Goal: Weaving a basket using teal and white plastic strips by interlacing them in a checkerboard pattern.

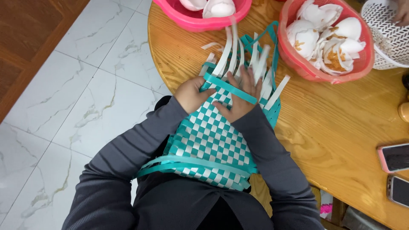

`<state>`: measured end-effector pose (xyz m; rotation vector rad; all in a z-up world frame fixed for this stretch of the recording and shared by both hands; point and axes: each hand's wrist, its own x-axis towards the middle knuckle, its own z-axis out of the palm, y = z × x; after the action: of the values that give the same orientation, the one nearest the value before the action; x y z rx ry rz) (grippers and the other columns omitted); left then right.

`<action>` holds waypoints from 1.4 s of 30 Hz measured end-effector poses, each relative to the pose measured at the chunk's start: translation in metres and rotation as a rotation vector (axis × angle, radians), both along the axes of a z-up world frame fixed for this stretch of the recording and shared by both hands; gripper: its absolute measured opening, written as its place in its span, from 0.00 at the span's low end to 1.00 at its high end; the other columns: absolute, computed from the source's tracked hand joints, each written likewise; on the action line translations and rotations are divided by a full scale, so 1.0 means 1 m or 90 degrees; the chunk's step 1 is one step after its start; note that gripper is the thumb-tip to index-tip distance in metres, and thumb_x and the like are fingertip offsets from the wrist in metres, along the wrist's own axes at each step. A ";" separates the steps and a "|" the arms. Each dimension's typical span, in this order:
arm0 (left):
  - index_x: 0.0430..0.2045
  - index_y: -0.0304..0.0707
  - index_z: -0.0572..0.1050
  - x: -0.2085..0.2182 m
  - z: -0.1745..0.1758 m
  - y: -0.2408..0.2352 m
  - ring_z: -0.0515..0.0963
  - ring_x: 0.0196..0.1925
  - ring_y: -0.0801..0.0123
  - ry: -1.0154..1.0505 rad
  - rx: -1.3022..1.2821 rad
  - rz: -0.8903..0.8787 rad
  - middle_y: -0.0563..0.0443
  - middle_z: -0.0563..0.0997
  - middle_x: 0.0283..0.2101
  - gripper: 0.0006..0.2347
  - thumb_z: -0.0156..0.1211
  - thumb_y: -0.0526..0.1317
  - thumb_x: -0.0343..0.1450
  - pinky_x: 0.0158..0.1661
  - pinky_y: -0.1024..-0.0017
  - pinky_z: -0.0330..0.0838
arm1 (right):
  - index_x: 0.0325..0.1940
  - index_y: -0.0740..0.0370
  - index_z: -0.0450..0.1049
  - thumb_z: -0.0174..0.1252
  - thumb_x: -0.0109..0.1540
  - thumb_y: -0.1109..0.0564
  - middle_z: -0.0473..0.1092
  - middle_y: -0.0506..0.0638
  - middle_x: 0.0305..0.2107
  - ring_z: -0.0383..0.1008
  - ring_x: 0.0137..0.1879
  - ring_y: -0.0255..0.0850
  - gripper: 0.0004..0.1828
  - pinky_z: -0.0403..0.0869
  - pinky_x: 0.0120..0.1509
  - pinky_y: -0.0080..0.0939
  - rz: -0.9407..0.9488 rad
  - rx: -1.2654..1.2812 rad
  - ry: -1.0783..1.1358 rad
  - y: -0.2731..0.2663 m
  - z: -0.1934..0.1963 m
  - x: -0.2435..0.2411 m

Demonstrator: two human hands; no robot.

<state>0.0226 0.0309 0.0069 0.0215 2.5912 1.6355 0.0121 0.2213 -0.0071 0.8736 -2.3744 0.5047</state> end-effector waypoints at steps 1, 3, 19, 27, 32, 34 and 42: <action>0.17 0.39 0.68 0.004 0.017 0.004 0.72 0.20 0.65 0.003 0.001 -0.004 0.54 0.67 0.14 0.13 0.60 0.45 0.67 0.23 0.73 0.65 | 0.69 0.57 0.55 0.69 0.50 0.34 0.46 0.64 0.65 0.44 0.71 0.65 0.52 0.44 0.65 0.81 -0.004 0.001 0.003 0.007 0.003 -0.002; 0.21 0.40 0.70 0.014 0.049 0.011 0.74 0.22 0.68 0.142 -0.033 -0.015 0.53 0.71 0.17 0.09 0.58 0.42 0.69 0.24 0.74 0.68 | 0.66 0.57 0.64 0.69 0.52 0.33 0.48 0.63 0.65 0.40 0.72 0.63 0.46 0.42 0.68 0.78 0.011 -0.085 0.175 0.020 0.010 -0.003; 0.66 0.33 0.43 0.103 0.167 0.100 0.72 0.20 0.64 0.106 0.009 -0.481 0.42 0.74 0.25 0.35 0.43 0.54 0.67 0.21 0.67 0.60 | 0.58 0.64 0.53 0.53 0.47 0.23 0.57 0.53 0.45 0.63 0.51 0.48 0.52 0.66 0.53 0.46 0.195 -0.460 -0.300 0.140 0.074 0.076; 0.62 0.29 0.25 0.141 0.143 0.167 0.19 0.71 0.53 0.019 0.376 -0.416 0.35 0.20 0.68 0.41 0.45 0.51 0.66 0.66 0.58 0.25 | 0.51 0.62 0.65 0.49 0.59 0.57 0.67 0.47 0.35 0.67 0.38 0.36 0.17 0.68 0.42 0.38 -0.051 -0.133 -0.437 0.154 0.171 0.097; 0.63 0.32 0.26 0.126 0.157 0.155 0.18 0.71 0.56 -0.062 0.308 -0.518 0.40 0.19 0.69 0.40 0.38 0.56 0.65 0.66 0.56 0.24 | 0.36 0.52 0.76 0.53 0.56 0.56 0.71 0.41 0.22 0.65 0.29 0.33 0.08 0.66 0.38 0.36 -0.259 -0.012 -0.427 0.159 0.195 0.100; 0.63 0.30 0.29 0.108 0.147 0.146 0.21 0.72 0.57 -0.069 0.224 -0.552 0.37 0.23 0.69 0.40 0.36 0.58 0.65 0.66 0.60 0.25 | 0.35 0.48 0.77 0.53 0.55 0.55 0.68 0.40 0.17 0.62 0.26 0.33 0.09 0.65 0.36 0.36 -0.289 0.016 -0.424 0.168 0.195 0.096; 0.48 0.44 0.74 0.044 0.214 0.113 0.71 0.56 0.59 1.065 -0.325 -0.315 0.50 0.74 0.53 0.12 0.52 0.30 0.72 0.57 0.58 0.67 | 0.54 0.53 0.73 0.57 0.51 0.60 0.78 0.39 0.41 0.74 0.40 0.26 0.26 0.70 0.49 0.30 0.103 0.134 -0.471 0.209 0.209 0.068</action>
<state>0.0664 0.1442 0.2214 2.6451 3.1132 0.5979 0.0804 0.4298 0.2016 1.1197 -3.0824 0.7508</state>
